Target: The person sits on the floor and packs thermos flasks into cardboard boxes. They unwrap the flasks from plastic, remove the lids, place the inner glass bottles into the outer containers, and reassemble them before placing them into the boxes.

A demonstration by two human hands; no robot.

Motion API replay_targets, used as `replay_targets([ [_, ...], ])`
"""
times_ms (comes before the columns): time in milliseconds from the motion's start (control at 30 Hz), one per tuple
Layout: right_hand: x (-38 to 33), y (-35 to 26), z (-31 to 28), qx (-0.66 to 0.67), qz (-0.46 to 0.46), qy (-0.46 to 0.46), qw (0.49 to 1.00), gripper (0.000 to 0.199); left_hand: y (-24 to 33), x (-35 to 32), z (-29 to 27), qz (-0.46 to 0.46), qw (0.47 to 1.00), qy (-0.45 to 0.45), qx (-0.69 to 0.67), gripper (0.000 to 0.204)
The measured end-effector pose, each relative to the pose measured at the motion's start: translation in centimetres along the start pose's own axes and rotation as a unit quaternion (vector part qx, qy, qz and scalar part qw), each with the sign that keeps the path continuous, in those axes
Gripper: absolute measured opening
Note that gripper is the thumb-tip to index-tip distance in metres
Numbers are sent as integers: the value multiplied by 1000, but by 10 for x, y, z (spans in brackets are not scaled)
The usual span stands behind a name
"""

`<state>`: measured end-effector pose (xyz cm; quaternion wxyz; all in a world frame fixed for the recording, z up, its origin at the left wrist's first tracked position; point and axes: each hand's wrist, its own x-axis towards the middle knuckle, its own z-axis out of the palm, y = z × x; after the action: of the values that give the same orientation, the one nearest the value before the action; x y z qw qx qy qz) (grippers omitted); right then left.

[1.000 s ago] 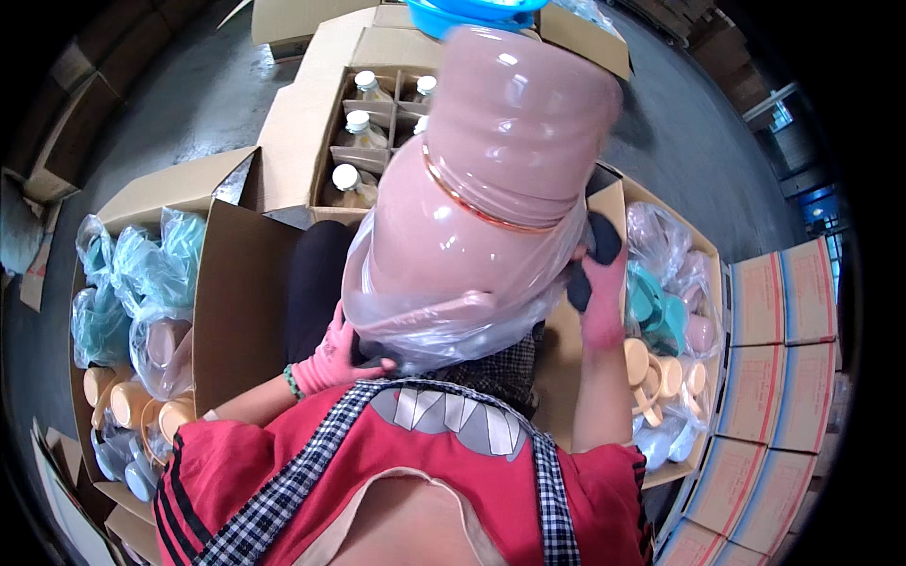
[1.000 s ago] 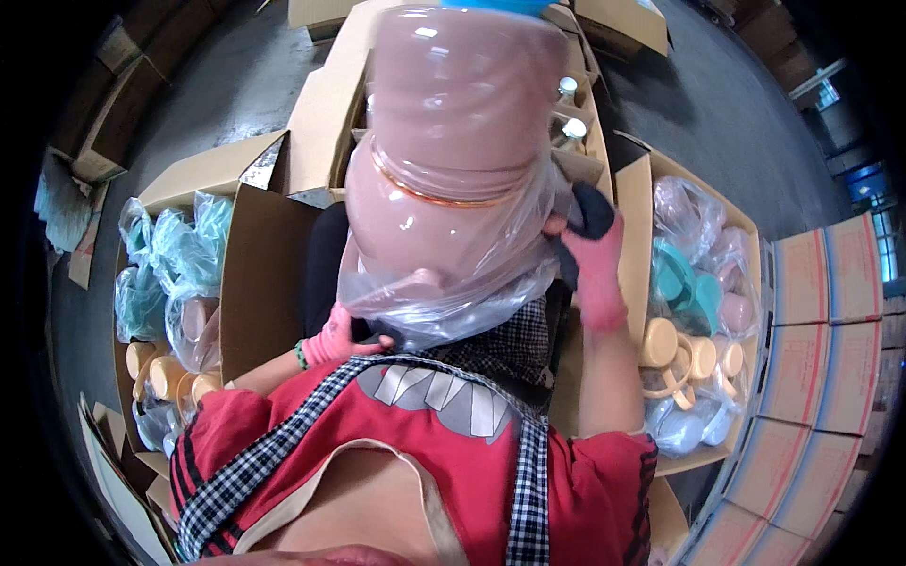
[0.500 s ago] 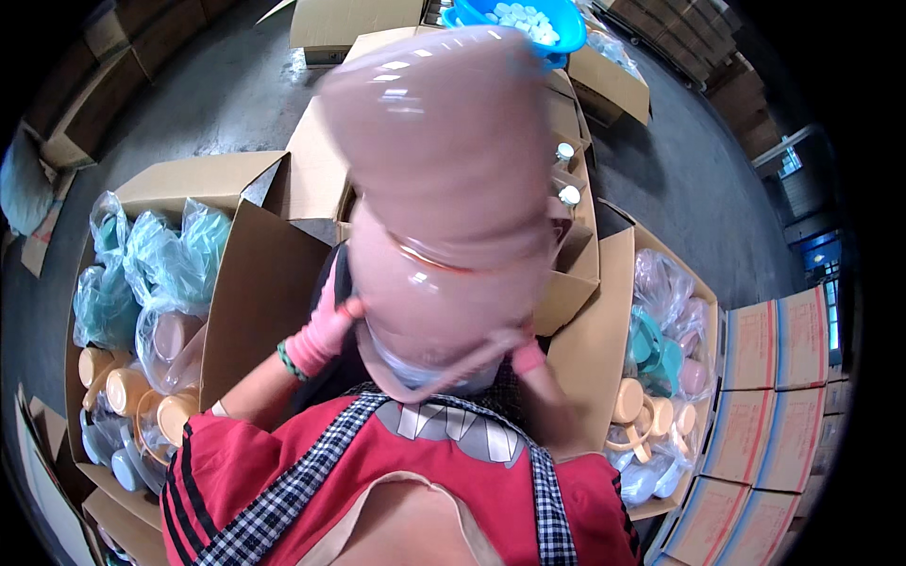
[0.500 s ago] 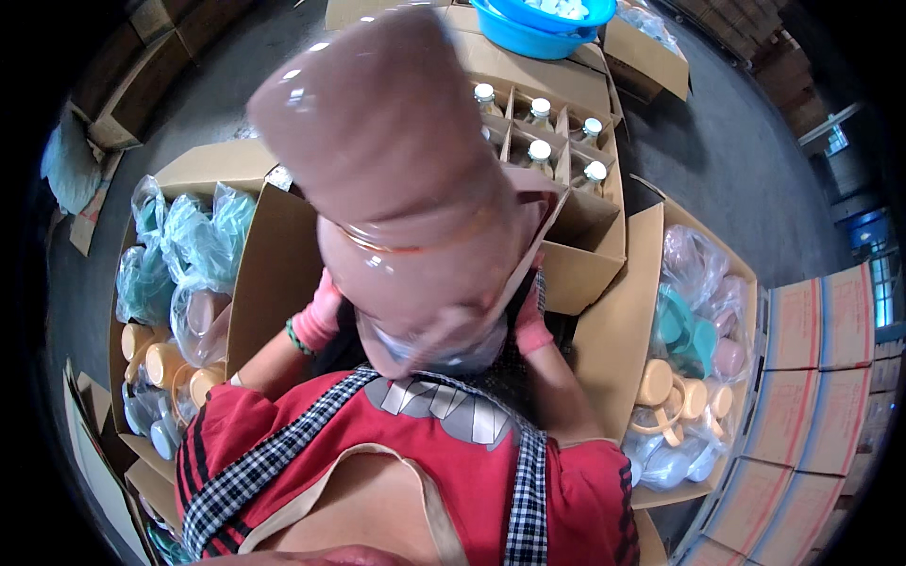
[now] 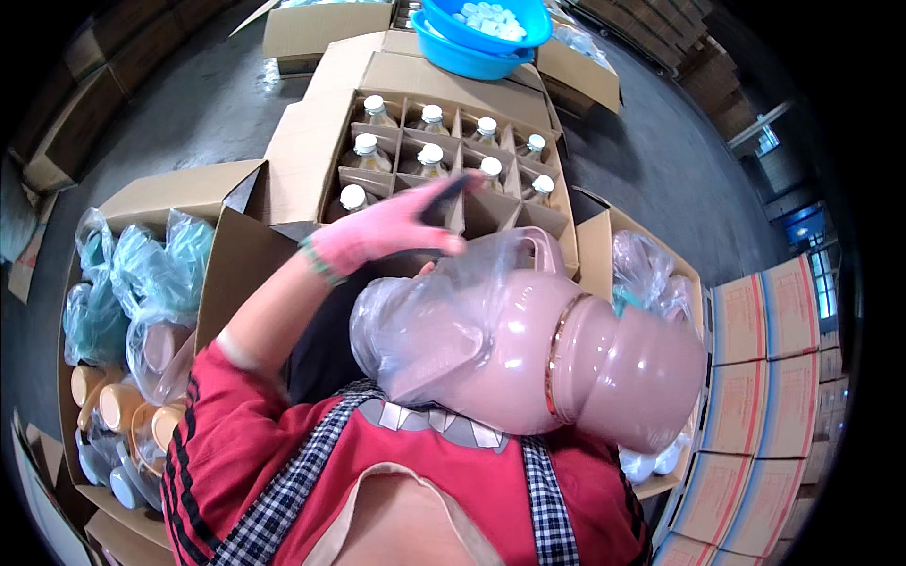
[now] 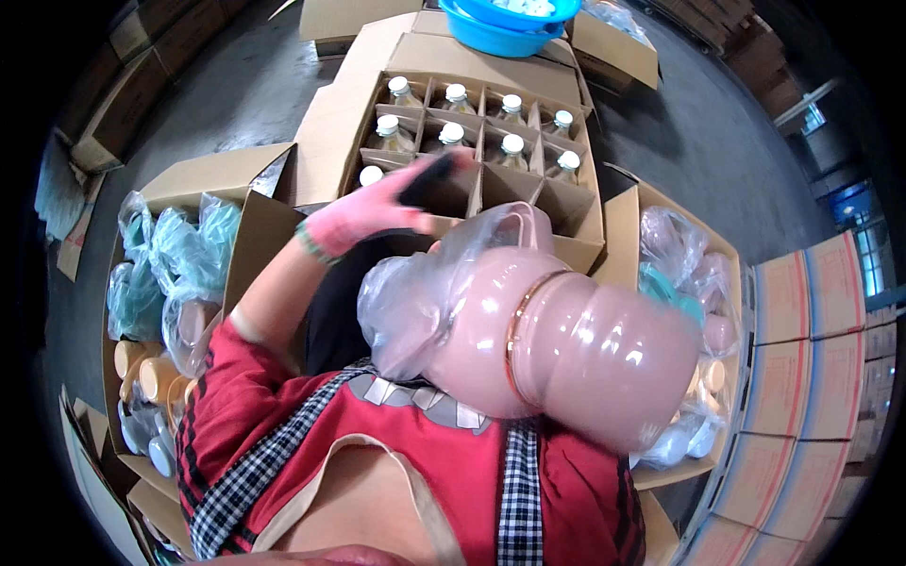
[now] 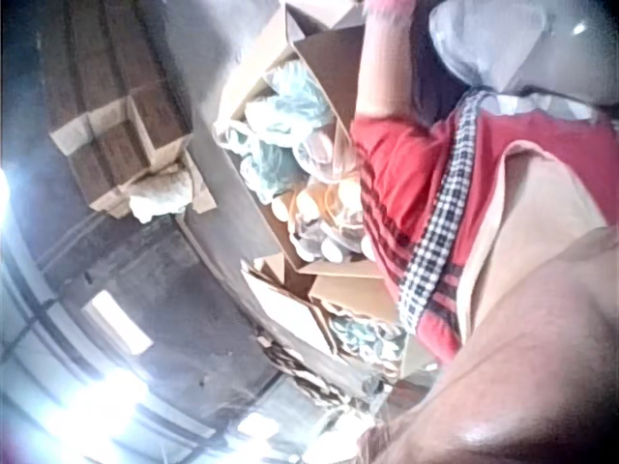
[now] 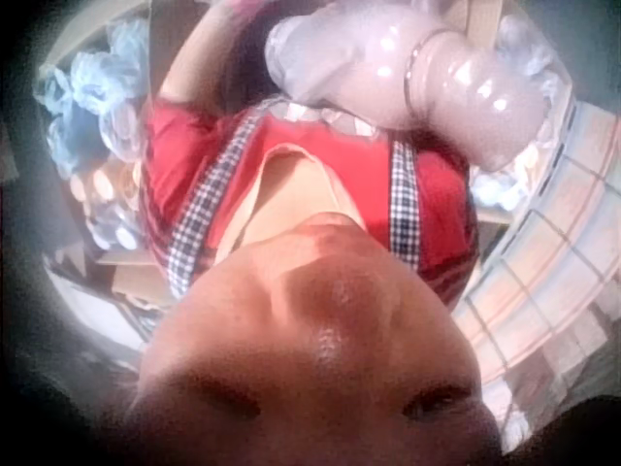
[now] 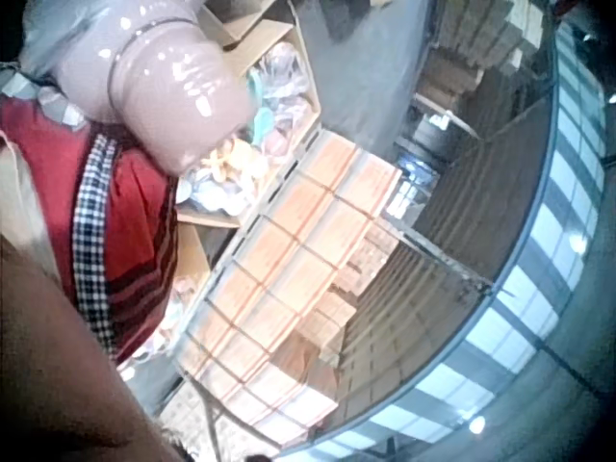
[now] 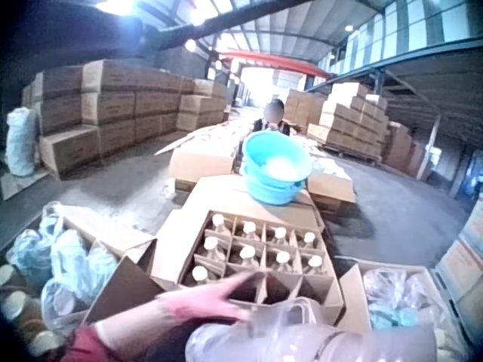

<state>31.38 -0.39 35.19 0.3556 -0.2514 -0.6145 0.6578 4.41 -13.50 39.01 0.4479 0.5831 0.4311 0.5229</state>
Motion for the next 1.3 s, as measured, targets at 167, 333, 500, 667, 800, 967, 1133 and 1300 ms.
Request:
replay_targets([
  [167, -2, -35, -17, -3, -14, 58, 998, 40, -23, 81, 43, -113, 963, -231, -76, 44],
  [333, 15, -82, -66, 141, -15, 132, 981, 39, -48, 66, 41, -45, 997, -29, 51, 31],
  [500, -44, -142, 6, -221, 12, 57, 974, 85, -44, 47, 41, 0, 974, 84, 208, 29],
  [667, -17, -146, -5, -335, -33, -87, 938, 106, -46, 38, 44, 36, 931, 190, 309, 23],
  [800, 1, -157, 1, -430, -62, -158, 887, 95, -46, 24, 41, -13, 923, 225, 311, 25],
  [967, 10, -177, 13, -587, -246, -288, 715, 86, -41, 11, 43, 10, 915, 255, 312, 25],
  [1133, 25, -159, 18, -555, -178, -252, 772, 72, -50, 8, 44, -43, 891, 282, 353, 32],
  [1300, 30, -159, 20, -574, 45, -128, 808, 58, -45, 13, 48, -16, 880, 281, 382, 30],
])
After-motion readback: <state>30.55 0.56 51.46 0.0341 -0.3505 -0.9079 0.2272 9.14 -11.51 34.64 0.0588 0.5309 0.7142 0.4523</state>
